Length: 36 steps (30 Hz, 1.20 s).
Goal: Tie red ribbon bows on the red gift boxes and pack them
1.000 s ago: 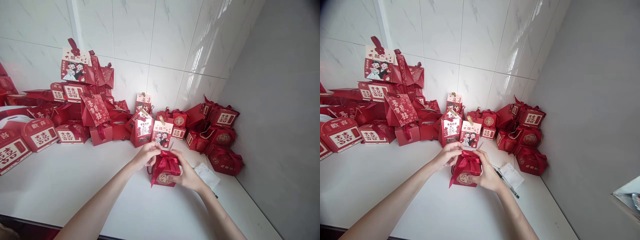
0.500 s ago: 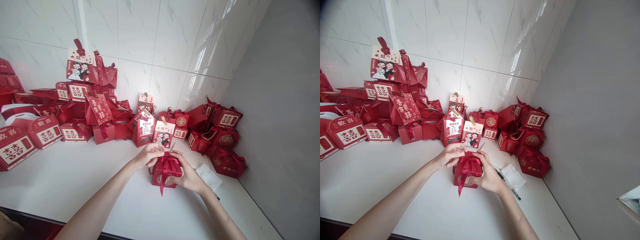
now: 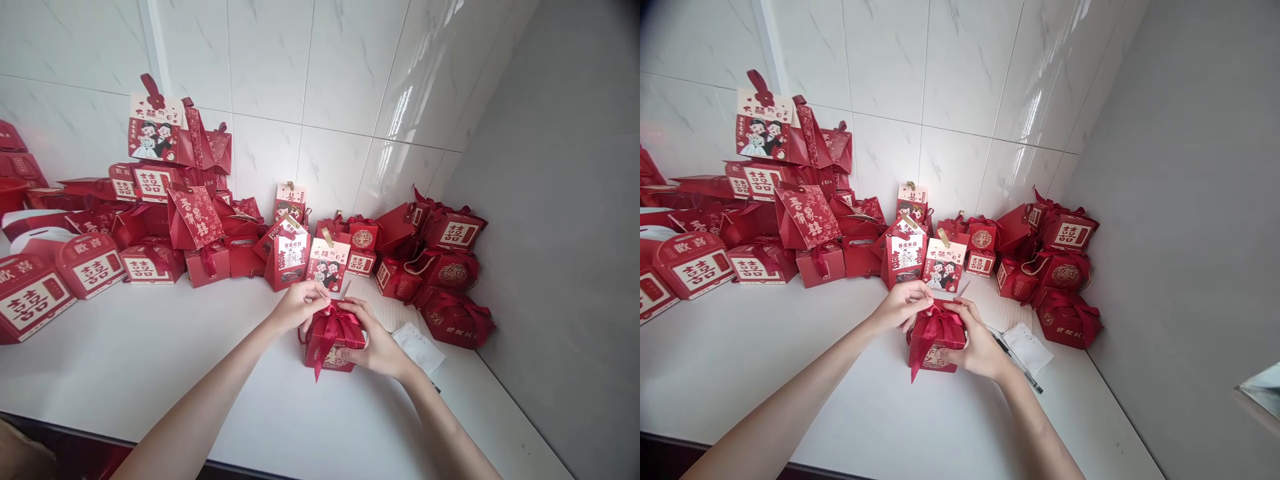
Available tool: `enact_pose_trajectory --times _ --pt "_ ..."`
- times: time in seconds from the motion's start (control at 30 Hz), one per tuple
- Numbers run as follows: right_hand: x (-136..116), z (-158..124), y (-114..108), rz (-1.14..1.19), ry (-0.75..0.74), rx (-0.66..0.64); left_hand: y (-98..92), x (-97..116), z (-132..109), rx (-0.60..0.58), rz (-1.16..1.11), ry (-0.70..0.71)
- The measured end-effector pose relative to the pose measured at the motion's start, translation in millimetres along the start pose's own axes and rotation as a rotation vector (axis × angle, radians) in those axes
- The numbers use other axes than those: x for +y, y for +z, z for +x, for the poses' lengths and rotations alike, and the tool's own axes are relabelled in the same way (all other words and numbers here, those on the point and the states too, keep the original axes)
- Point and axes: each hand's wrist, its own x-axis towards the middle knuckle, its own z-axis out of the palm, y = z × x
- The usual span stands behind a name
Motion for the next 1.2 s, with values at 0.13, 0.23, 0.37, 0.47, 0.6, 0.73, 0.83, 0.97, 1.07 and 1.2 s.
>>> enact_pose_trajectory --times 0.13,0.23,0.37,0.47,0.6,0.73,0.83,0.97,1.07,1.2 --pt "-0.9 -0.3 -0.5 0.007 -0.022 -0.012 -2.1 1.3 0.9 -0.034 -0.126 -0.097" --pt "0.3 -0.9 -0.4 0.009 -0.017 0.001 -1.9 1.4 1.1 -0.015 -0.137 -0.108" --pt "0.8 -0.8 0.2 0.016 -0.004 -0.002 0.9 -0.8 1.9 0.046 -0.097 -0.098" --pt "-0.1 -0.3 0.3 0.019 0.004 -0.015 2.2 -2.9 2.1 0.079 -0.007 -0.071" --pt "0.2 -0.7 -0.1 0.008 -0.005 -0.013 0.0 -5.0 1.6 0.012 0.085 -0.026" --pt "0.3 -1.3 -0.7 -0.008 0.006 -0.022 -1.3 -5.8 1.9 -0.003 0.075 -0.005" --pt "-1.9 -1.2 -1.0 -0.014 0.015 -0.033 0.4 -4.9 1.8 0.058 0.065 -0.001" --pt "-3.7 -1.2 -0.1 -0.02 0.021 -0.031 2.5 -1.9 0.3 0.1 0.093 0.026" --pt "-2.7 -1.3 0.7 -0.024 0.01 -0.028 2.7 -0.1 -0.4 0.122 0.16 0.094" --pt "-2.2 -1.3 1.0 -0.048 0.018 -0.045 3.3 -0.4 -1.0 0.113 0.193 0.213"
